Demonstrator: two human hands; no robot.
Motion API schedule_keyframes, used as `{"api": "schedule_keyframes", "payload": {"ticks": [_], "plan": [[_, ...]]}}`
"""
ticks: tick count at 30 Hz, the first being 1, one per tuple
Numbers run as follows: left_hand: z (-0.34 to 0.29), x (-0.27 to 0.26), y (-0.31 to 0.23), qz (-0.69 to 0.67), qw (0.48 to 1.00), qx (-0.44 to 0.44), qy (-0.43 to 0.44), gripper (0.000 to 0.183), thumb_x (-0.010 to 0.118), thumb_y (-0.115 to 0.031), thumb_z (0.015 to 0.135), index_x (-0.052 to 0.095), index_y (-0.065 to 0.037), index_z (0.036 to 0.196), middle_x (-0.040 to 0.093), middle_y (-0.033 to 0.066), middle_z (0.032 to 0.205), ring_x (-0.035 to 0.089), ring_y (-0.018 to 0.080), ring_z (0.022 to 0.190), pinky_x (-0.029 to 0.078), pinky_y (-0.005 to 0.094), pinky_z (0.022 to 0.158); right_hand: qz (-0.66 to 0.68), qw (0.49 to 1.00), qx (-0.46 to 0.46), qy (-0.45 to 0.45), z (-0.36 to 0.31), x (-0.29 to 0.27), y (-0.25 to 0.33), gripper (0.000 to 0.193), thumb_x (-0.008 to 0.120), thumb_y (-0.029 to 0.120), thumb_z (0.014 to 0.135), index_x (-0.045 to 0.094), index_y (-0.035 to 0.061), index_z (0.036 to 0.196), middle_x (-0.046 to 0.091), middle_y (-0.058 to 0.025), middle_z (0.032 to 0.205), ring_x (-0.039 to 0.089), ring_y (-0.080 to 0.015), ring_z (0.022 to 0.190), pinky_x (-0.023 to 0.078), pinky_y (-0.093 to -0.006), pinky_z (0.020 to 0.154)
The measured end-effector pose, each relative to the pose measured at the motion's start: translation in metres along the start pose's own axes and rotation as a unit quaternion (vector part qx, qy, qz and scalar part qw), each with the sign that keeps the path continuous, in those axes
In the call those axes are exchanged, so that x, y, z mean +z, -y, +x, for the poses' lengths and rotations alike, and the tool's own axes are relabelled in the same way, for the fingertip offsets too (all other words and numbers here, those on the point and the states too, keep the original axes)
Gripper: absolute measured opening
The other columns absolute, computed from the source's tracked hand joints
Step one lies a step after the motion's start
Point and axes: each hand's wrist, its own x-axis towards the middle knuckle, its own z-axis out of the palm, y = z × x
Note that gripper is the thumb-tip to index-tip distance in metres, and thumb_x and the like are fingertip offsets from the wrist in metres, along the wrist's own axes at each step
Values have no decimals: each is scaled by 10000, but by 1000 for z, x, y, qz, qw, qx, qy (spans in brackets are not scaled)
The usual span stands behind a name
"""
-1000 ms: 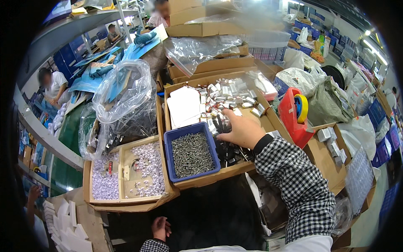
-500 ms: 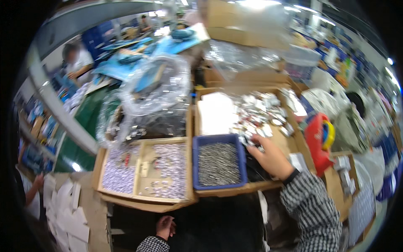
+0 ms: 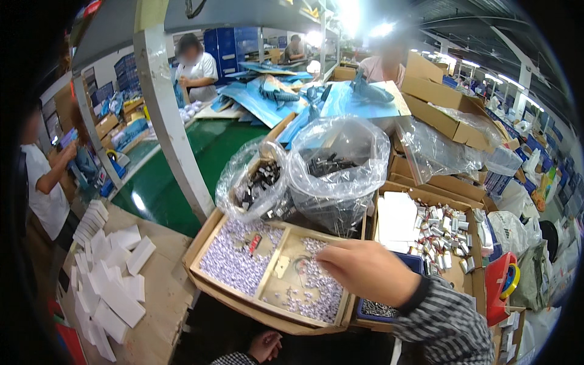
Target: The person assembles small electronic components into white rectangular boxes. They pick up components from trays, place them inside the boxes, and seal the boxes with tape. The process is repeated for multiple units.
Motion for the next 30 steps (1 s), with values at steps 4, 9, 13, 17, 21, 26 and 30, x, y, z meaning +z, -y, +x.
{"api": "schedule_keyframes", "payload": {"ticks": [4,9,13,17,21,26,30], "plan": [[4,-3,9,-56,998,-23,-5,225,499,-250,988,583,-41,1003,596,67,711,519,112,422,372,232,335,-45,994,-89,-43,114,53,-8,181,548,102,899,625,9,1034,663,-137,970,650,-286,870,531,-373,761],[13,-5,12,-103,994,-39,-14,226,500,-252,988,582,-42,1008,596,65,714,519,110,426,372,231,337,-158,985,38,-65,237,95,-40,166,531,23,815,640,-5,938,676,-161,903,659,-324,880,531,-414,763],[20,-8,11,-129,991,-42,-13,227,501,-254,988,582,-43,1012,596,64,716,519,108,429,372,231,339,-157,962,224,22,280,119,-82,203,555,92,823,697,2,936,685,-192,966,661,-339,931,537,-405,802],[25,-15,5,-149,988,-33,-11,229,502,-256,987,581,-44,1016,595,62,718,519,106,432,372,230,340,-174,912,341,145,298,144,-144,726,678,485,768,484,55,1320,566,-190,1275,578,-340,1130,488,-439,929],[32,-10,-1,-172,985,10,-10,230,503,-258,987,581,-44,1020,595,61,720,519,105,435,371,230,342,-186,940,251,137,310,153,-162,931,774,381,684,310,118,1448,481,-198,1358,490,-362,1235,415,-438,1031],[39,-9,-7,-182,983,27,-14,231,504,-260,987,580,-45,1025,595,59,723,519,102,438,371,229,344,-177,904,329,208,308,128,-143,955,742,388,697,227,235,1487,310,-257,1462,392,-402,1312,359,-436,1079],[41,-5,-4,-190,981,23,-16,233,504,-262,986,580,-46,1029,594,58,725,519,101,441,371,229,346,-178,921,291,188,302,125,-138,914,743,346,699,263,261,1472,443,-245,1375,458,-392,1260,380,-423,1063]]}}
